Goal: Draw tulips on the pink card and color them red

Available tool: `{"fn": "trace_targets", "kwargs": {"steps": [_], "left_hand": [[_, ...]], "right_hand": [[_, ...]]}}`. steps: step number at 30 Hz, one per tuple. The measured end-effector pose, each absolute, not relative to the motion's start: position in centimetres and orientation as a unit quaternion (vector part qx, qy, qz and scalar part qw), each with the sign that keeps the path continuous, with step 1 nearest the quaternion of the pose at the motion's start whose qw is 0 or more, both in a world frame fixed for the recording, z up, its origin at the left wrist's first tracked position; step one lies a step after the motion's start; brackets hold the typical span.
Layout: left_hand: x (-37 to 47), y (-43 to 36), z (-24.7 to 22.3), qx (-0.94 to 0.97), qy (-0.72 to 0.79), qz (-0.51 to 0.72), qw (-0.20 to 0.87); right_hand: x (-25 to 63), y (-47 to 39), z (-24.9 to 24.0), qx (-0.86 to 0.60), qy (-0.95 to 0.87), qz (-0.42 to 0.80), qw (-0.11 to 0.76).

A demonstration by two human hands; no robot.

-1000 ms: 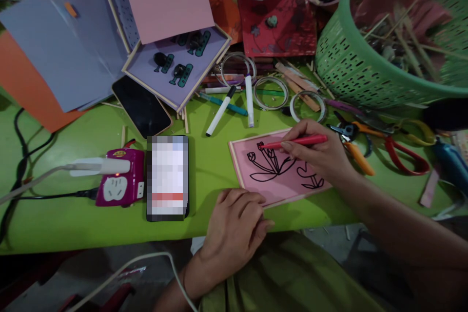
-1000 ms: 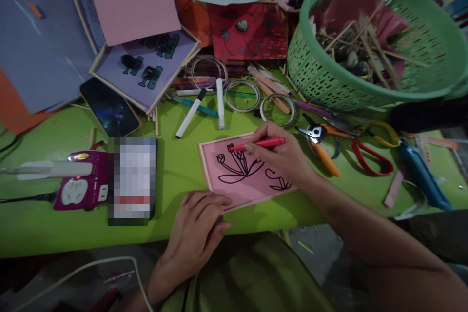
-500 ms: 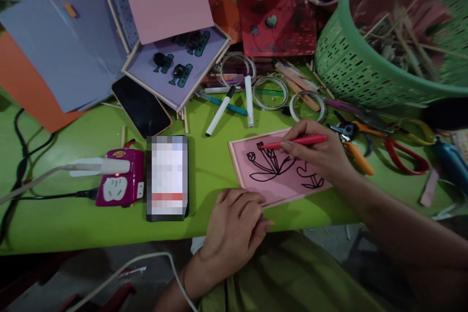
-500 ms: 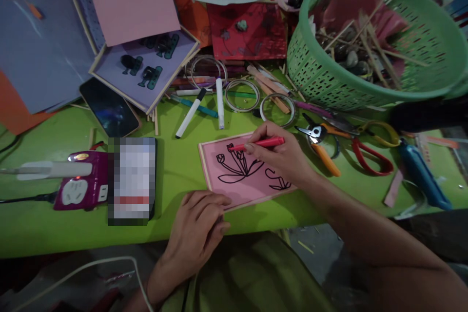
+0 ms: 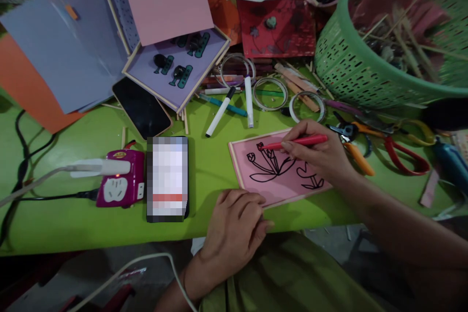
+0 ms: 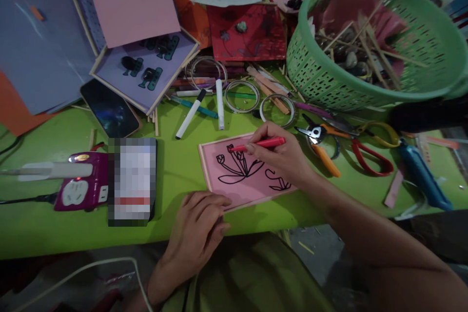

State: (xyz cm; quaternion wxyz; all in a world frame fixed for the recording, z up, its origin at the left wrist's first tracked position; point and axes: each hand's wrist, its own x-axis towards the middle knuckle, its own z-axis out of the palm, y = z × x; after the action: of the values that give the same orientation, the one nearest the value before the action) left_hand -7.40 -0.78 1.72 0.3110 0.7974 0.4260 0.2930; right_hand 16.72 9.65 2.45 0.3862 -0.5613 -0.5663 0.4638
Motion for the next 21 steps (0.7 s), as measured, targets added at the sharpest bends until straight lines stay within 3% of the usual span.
{"fn": "trace_targets", "kwargs": {"steps": [21], "left_hand": [[-7.45,-0.67,1.74,0.801,0.423,0.296,0.304]], "right_hand": [[16.61,9.77,2.58,-0.563,-0.566,0.463,0.386]]}}
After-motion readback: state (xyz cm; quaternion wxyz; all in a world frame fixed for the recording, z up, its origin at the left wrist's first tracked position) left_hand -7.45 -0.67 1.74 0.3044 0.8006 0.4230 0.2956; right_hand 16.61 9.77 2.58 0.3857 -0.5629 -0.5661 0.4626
